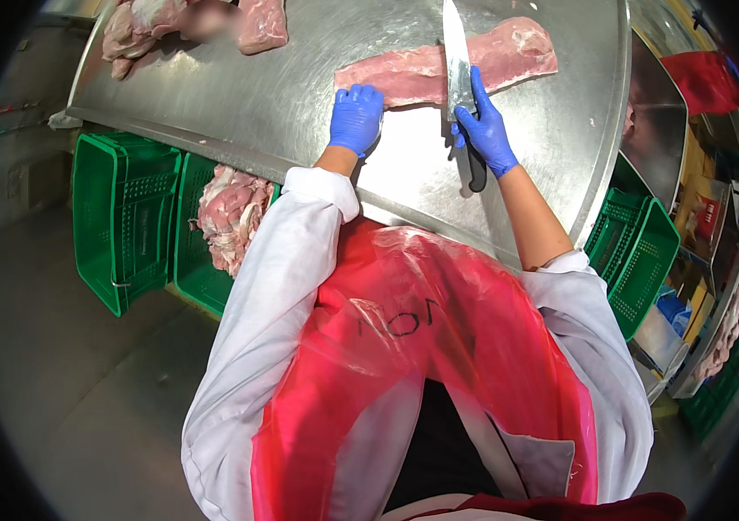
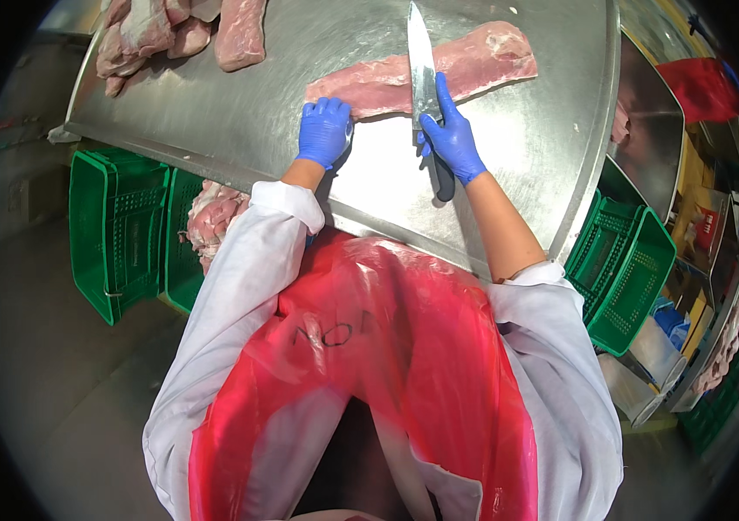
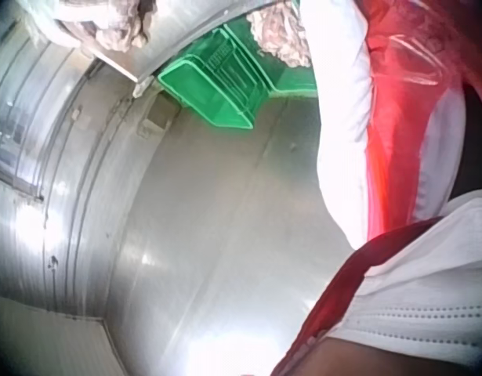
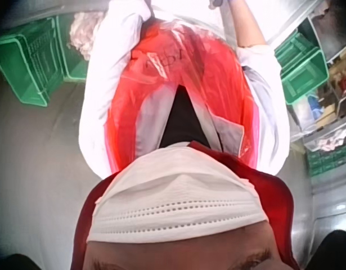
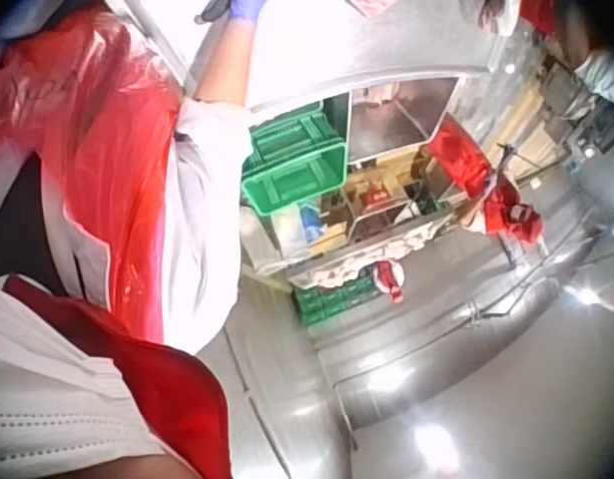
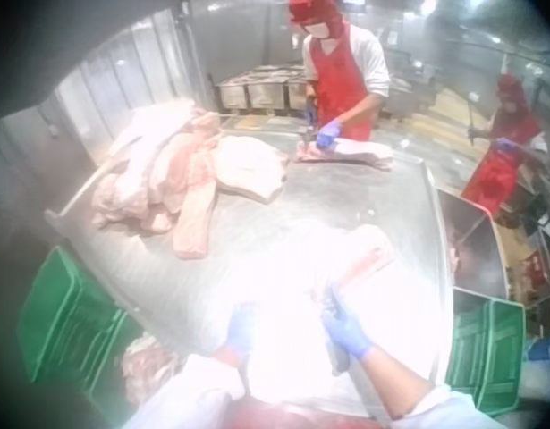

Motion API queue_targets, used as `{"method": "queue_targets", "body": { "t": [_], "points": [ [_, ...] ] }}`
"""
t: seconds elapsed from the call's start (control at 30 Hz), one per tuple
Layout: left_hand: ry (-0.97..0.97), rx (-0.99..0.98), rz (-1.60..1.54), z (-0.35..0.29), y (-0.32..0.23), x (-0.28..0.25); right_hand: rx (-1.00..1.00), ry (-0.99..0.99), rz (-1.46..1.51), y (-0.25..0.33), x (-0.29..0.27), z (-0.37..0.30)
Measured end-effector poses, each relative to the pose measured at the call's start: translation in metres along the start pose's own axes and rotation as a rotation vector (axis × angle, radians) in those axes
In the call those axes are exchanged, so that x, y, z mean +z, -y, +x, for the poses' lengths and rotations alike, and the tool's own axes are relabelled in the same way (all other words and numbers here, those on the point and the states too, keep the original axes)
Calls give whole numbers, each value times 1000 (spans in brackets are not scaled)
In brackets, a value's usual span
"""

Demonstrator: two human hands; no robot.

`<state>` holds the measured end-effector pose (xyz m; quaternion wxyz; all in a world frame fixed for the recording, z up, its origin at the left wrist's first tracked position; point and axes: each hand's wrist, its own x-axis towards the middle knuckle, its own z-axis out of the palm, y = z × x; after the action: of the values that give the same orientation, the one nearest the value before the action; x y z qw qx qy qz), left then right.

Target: The person trims fat and connective tissue from large cuts of raw meat using a knife. They repeatedly lift and reposition the meat, slice off fat layers, and place the trimmed pieces into green crates on the stainless steel table.

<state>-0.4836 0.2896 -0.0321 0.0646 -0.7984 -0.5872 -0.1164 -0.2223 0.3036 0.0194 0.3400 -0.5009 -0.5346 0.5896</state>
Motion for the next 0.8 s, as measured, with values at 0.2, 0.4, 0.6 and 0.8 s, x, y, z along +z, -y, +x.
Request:
{"method": "queue_targets", "body": {
  "t": [0.2, 0.4, 0.6, 0.8],
  "points": [
    [9, -16, 156, 18, 41, 22, 18, -15, -120, -3, 7, 3],
    [27, 120, 30, 36, 42, 11, 61, -35, -63, -7, 18, 4],
    [67, 216, 60, 59, 62, 16, 40, -46, -90, -6, 24, 12],
    [-46, 178, -151, 58, 76, 13, 30, -6, -231, 6, 36, 24]
  ]
}}
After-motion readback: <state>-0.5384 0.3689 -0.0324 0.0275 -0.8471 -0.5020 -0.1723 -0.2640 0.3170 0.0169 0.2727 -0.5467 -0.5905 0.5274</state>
